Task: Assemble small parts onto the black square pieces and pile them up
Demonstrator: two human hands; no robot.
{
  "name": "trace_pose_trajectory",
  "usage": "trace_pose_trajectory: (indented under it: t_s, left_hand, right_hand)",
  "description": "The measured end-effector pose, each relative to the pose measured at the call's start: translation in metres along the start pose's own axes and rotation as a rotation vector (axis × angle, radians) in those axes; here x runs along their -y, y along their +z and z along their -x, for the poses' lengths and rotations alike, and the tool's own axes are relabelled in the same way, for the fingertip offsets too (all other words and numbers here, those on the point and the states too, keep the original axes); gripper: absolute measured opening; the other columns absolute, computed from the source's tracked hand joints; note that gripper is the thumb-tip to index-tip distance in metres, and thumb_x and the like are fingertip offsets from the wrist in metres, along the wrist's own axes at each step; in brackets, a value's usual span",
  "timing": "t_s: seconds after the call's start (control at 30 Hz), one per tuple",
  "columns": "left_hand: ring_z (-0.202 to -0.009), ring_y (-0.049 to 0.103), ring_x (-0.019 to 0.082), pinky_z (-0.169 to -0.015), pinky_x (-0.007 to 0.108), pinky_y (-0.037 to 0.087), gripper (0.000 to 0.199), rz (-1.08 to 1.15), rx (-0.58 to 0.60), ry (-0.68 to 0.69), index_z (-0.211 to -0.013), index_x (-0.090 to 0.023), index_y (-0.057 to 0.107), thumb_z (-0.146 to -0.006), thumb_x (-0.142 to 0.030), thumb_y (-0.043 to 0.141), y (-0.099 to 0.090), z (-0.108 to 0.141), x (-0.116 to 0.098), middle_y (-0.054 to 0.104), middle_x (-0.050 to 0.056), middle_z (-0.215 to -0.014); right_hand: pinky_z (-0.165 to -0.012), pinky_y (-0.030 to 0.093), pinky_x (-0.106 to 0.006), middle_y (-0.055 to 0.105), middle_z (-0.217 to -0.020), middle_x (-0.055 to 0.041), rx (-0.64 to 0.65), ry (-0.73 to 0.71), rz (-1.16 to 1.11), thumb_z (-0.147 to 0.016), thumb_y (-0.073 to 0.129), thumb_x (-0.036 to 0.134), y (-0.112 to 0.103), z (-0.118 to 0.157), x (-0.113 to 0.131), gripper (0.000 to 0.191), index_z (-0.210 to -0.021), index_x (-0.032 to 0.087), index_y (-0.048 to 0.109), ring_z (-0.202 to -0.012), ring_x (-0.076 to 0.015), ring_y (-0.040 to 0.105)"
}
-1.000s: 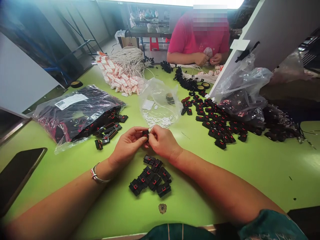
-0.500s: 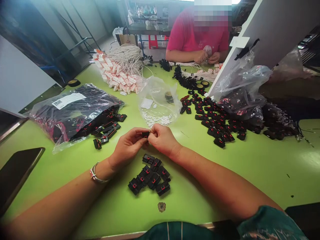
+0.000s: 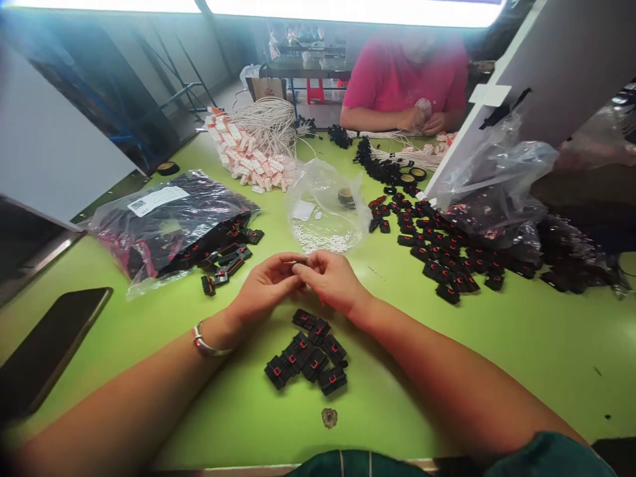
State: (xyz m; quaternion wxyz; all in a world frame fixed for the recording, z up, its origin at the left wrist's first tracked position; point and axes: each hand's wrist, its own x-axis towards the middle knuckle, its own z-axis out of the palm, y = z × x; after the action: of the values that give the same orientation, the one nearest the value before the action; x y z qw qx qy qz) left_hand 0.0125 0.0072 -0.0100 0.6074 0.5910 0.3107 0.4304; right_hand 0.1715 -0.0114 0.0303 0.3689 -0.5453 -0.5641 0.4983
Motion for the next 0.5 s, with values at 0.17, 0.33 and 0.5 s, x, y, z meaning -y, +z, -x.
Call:
trace_pose_trajectory:
  t_s: [0.17, 0.33, 0.5]
  left_hand:
    - [-0.087, 0.062, 0.020, -0.080, 0.034, 0.049, 0.038, -0.889, -0.049, 0.376, -0.114, -0.017, 0.060, -0.081, -0.037, 0.063, -0.020, -0.005, -0.019, 0.068, 0.010, -0.100]
    - [-0.088, 0.057, 0.030, -0.073, 0.040, 0.046, 0.030, -1.702, -0.305, -0.010, -0.093, -0.015, 0.066, -0.085, -0.041, 0.054, -0.064, -0.020, -0.046, 0.064, 0.014, -0.087]
    - [-0.090, 0.055, 0.032, -0.072, 0.040, 0.045, 0.026, -1.876, -0.135, -0.121, -0.093, -0.012, 0.068, -0.085, -0.030, 0.051, -0.070, -0.024, -0.043, 0.061, 0.018, -0.090]
  right_hand:
    - [-0.044, 0.035, -0.023, 0.054, -0.052, 0.0027, -0.019, 0.038, 0.312, -0.080, 0.055, 0.043, -0.007, -0.007, -0.009, 0.029, -0.066, 0.017, 0.057, -0.043, -0.0092, 0.045]
    - [-0.051, 0.030, -0.025, 0.063, -0.062, -0.0021, 0.301, -0.129, 0.799, -0.077, 0.058, 0.033, -0.001, 0.003, -0.001, 0.022, -0.065, 0.016, 0.064, -0.054, -0.0114, 0.048]
    - [-0.053, 0.029, -0.025, 0.062, -0.059, -0.0022, 0.372, -0.195, 0.779, -0.086, 0.049, 0.044, -0.012, -0.003, 0.001, 0.039, -0.065, 0.016, 0.065, -0.054, -0.0113, 0.046]
